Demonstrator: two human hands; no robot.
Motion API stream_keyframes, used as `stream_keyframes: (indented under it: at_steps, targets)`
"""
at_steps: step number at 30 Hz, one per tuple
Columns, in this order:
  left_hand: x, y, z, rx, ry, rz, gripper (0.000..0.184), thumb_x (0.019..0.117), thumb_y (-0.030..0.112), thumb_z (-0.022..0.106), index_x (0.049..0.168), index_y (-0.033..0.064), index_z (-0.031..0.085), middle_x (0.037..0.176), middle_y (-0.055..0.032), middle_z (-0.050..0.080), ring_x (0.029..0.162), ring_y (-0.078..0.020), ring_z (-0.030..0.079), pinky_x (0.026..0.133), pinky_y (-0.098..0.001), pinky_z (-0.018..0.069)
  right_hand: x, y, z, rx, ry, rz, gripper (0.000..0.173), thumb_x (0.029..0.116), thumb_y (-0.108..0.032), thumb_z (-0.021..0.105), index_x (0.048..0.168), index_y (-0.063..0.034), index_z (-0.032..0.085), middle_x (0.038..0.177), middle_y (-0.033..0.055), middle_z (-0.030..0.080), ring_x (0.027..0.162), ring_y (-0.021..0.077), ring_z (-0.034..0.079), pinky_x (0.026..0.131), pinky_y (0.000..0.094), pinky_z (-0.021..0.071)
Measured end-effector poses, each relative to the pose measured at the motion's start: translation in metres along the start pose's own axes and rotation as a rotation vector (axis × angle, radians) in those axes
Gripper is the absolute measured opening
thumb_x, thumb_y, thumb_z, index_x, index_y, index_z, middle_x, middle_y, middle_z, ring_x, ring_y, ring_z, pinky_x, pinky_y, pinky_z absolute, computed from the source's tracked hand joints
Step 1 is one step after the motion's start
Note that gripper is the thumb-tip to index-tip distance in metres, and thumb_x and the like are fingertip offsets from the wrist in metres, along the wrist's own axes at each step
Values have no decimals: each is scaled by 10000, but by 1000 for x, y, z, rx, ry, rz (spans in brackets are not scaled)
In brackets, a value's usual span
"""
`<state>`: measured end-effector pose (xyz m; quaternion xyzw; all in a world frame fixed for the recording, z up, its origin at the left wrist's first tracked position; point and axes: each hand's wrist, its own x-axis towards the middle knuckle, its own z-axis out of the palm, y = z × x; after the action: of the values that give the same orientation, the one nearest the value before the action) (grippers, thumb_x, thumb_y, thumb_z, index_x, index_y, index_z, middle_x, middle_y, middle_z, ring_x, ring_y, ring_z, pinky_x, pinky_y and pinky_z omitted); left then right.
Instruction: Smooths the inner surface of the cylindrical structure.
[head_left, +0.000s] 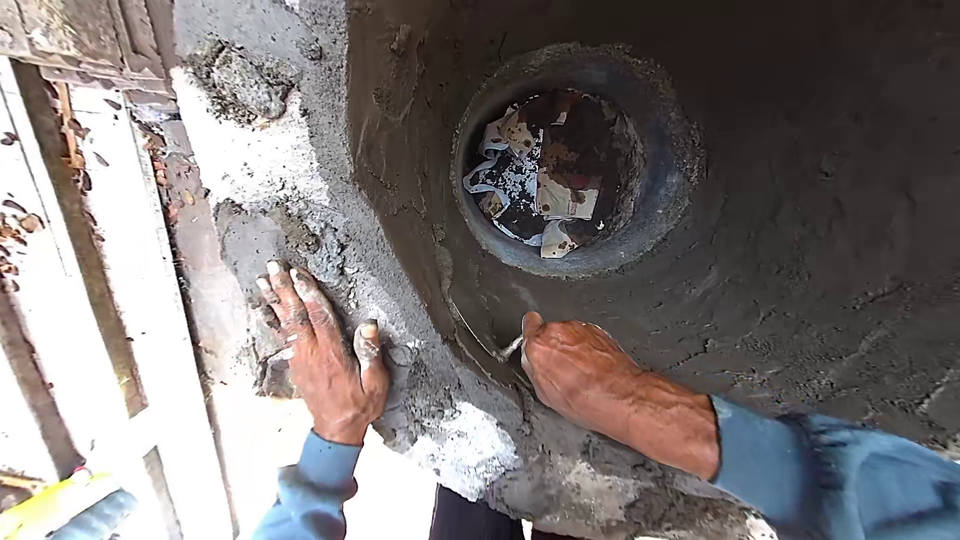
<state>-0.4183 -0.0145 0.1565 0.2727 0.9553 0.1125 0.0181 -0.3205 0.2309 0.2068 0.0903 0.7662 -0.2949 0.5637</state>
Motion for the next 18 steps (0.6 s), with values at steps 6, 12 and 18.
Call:
stream_keyframes:
  at_steps: [6, 12, 18]
  targets:
    - [0, 0, 0, -17, -20, -11, 854, 1038, 566, 182, 1581, -92, 221, 1638, -331, 203, 1535, -488, 185, 1242, -635, 138, -25, -14, -13, -39, -66, 32, 287, 1068, -167, 447, 1266, 37, 487, 1071, 232, 628, 1047, 403, 669, 858, 521, 535]
    - [0, 1, 0, -22, -33, -35, 858, 1031, 568, 196, 1589, -84, 199, 1656, -304, 180, 1546, -472, 161, 1244, -630, 127, -41, -31, -16, -72, -108, 94, 309, 1065, -149, 463, 1296, 55, 463, 1090, 247, 627, 1069, 411, 666, 883, 518, 533]
    - [1, 1, 0, -24, -42, -38, 853, 1029, 563, 205, 1591, -79, 200, 1659, -302, 172, 1545, -478, 157, 1240, -634, 135, -52, -38, -10, -78, -109, 150, 276, 1055, -81, 457, 1293, 59, 452, 1071, 258, 635, 1058, 428, 675, 875, 510, 544]
